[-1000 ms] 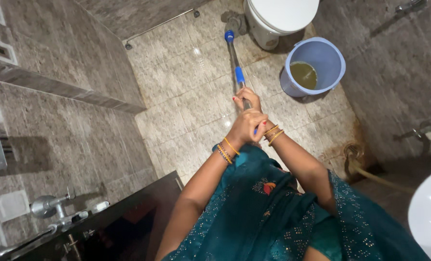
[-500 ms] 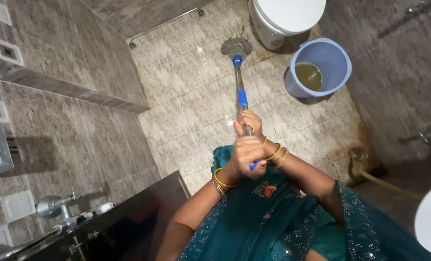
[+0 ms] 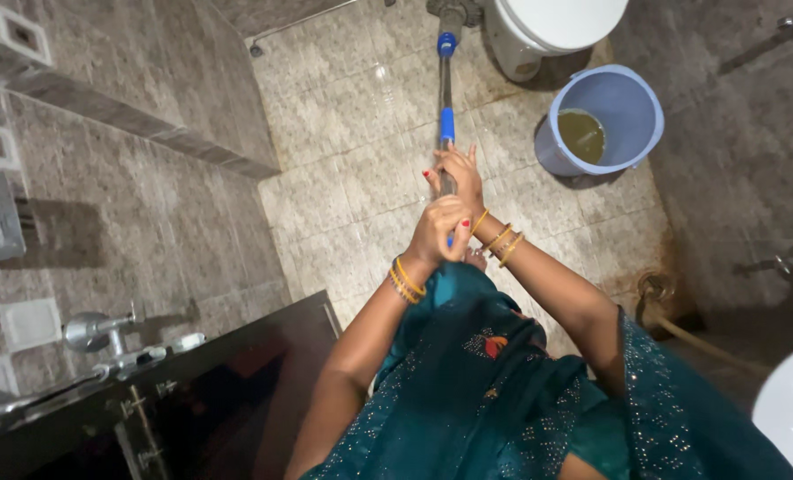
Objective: The person mops the tiled bathroom floor using a blue mop and a bucket of water. They repeatedly dip the mop into the bucket and scrub the floor around the toilet and sink.
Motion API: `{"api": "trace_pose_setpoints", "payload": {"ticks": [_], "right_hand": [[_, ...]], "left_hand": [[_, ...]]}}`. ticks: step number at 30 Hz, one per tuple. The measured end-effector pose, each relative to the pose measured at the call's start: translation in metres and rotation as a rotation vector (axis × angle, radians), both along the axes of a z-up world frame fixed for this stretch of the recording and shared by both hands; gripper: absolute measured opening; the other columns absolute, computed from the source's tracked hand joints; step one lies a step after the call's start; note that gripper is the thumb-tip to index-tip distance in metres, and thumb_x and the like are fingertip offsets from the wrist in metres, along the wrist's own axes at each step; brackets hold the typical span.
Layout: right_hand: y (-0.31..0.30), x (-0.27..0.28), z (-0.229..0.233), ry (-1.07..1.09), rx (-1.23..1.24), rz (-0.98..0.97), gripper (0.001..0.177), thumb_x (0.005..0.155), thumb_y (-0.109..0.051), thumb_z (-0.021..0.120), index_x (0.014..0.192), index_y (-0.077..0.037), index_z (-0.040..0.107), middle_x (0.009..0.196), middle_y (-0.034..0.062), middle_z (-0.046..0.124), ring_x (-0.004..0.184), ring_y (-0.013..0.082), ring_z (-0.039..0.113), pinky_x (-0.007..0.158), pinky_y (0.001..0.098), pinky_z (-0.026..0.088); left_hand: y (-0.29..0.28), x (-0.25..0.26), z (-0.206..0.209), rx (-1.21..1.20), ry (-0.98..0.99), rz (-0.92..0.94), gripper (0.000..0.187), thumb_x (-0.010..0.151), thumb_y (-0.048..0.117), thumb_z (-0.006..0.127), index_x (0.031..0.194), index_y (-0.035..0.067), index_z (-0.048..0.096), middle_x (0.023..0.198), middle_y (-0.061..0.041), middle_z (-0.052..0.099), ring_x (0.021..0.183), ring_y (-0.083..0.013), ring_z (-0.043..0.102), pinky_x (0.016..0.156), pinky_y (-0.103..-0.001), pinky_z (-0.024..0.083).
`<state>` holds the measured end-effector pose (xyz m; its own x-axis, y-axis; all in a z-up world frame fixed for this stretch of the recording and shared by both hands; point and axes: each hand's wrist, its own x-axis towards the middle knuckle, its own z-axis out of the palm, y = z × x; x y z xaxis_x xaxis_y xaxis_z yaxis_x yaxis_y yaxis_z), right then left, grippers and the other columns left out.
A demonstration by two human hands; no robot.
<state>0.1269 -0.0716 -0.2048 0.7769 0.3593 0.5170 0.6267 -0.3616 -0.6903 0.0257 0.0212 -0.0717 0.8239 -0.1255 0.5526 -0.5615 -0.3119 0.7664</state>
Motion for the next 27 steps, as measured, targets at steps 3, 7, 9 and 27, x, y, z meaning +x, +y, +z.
{"api": "trace_pose_setpoints", "payload": {"ticks": [3, 7, 9, 27], "right_hand": [[0.005, -0.024, 0.041, -0.019, 0.029, 0.043, 0.024, 0.089, -0.012, 0.077, 0.073, -0.009, 0.060, 0.081, 0.0071, 0.069, 0.107, 0.0296, 0.072, 0.122, 0.0625, 0.019], [0.017, -0.060, 0.073, 0.047, 0.262, 0.135, 0.030, 0.090, -0.008, 0.073, 0.070, -0.009, 0.051, 0.075, 0.0070, 0.062, 0.083, 0.0252, 0.068, 0.113, 0.0525, 0.044], [0.022, -0.072, 0.075, 0.004, 0.339, 0.168, 0.033, 0.089, -0.003, 0.073, 0.068, -0.008, 0.049, 0.069, 0.0060, 0.058, 0.068, 0.0223, 0.061, 0.114, 0.0562, 0.044], [-0.012, 0.012, -0.033, 0.137, 0.072, 0.061, 0.019, 0.093, -0.016, 0.080, 0.093, -0.006, 0.063, 0.133, 0.0242, 0.062, 0.132, 0.0445, 0.057, 0.109, 0.0467, 0.046]], "left_hand": [[0.006, -0.031, 0.051, 0.031, 0.063, -0.011, 0.014, 0.083, 0.005, 0.053, 0.069, 0.002, 0.050, 0.067, -0.016, 0.050, 0.067, -0.0352, 0.053, 0.068, -0.044, 0.046], [0.011, -0.057, 0.095, 0.018, 0.012, -0.045, 0.015, 0.087, 0.008, 0.054, 0.073, 0.003, 0.051, 0.071, -0.014, 0.052, 0.066, -0.0342, 0.054, 0.068, -0.044, 0.047], [0.012, -0.056, 0.093, 0.014, -0.080, -0.082, 0.017, 0.086, 0.010, 0.056, 0.071, 0.004, 0.052, 0.069, -0.013, 0.053, 0.062, -0.0325, 0.053, 0.064, -0.043, 0.046], [-0.016, 0.019, -0.052, 0.117, -0.116, 0.018, 0.020, 0.078, 0.012, 0.062, 0.091, -0.002, 0.068, 0.084, -0.015, 0.067, 0.081, -0.0338, 0.065, 0.081, -0.044, 0.053]]}}
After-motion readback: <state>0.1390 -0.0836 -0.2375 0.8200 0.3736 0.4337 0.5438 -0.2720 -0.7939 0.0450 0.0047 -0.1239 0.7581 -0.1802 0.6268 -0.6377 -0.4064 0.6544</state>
